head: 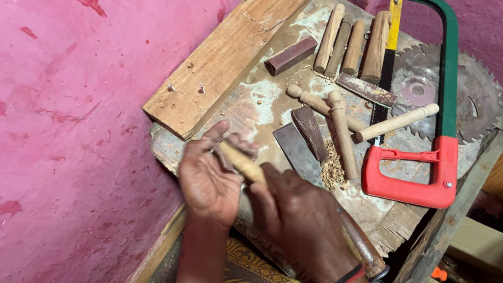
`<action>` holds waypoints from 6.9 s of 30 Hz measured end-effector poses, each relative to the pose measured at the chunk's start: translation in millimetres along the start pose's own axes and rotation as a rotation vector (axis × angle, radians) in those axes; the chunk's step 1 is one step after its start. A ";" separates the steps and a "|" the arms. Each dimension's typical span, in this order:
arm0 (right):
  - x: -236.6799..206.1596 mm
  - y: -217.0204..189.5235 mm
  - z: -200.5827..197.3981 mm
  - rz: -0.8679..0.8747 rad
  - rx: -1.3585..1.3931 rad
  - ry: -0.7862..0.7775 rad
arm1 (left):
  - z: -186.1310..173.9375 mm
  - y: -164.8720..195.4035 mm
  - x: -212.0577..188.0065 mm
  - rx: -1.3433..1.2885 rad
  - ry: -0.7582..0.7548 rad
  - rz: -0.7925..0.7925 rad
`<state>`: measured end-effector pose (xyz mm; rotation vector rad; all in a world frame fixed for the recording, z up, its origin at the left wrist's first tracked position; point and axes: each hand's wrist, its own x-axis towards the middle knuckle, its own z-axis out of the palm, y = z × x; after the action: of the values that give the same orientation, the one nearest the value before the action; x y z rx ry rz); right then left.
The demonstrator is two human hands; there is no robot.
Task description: The person uses a chisel to shape a small wooden dowel, then smooths it with sandpaper. The dowel is rotated and inspected during the process.
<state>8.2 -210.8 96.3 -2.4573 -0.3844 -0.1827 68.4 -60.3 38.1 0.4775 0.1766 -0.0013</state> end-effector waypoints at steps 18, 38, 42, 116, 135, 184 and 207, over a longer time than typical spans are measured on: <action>-9.2 15.0 13.4 0.831 2.217 -0.756 | 17.5 26.0 5.8 -0.371 -0.476 -0.267; 18.3 28.9 -15.3 0.245 -0.176 0.120 | 123.3 -20.6 41.3 0.300 0.147 -0.143; 22.5 29.6 -27.2 -0.035 -0.191 0.338 | 131.7 -22.4 33.1 0.307 0.208 -0.090; -10.7 42.3 -35.8 0.335 0.689 0.063 | 143.6 -30.8 30.7 0.169 -0.232 -0.318; -6.8 47.2 -36.7 0.424 1.214 -0.216 | 134.5 -17.0 36.1 -0.047 -0.454 -0.537; -7.6 45.4 -22.7 0.281 0.466 0.199 | 144.8 -46.3 29.3 0.292 0.017 -0.120; -18.4 49.1 -20.7 0.621 1.883 -0.575 | 115.3 -9.0 48.9 -0.166 -0.695 -0.684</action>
<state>5.7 -264.7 80.3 -0.5934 0.0749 0.8018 135.7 -119.0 126.4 0.2111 -0.3486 -0.8068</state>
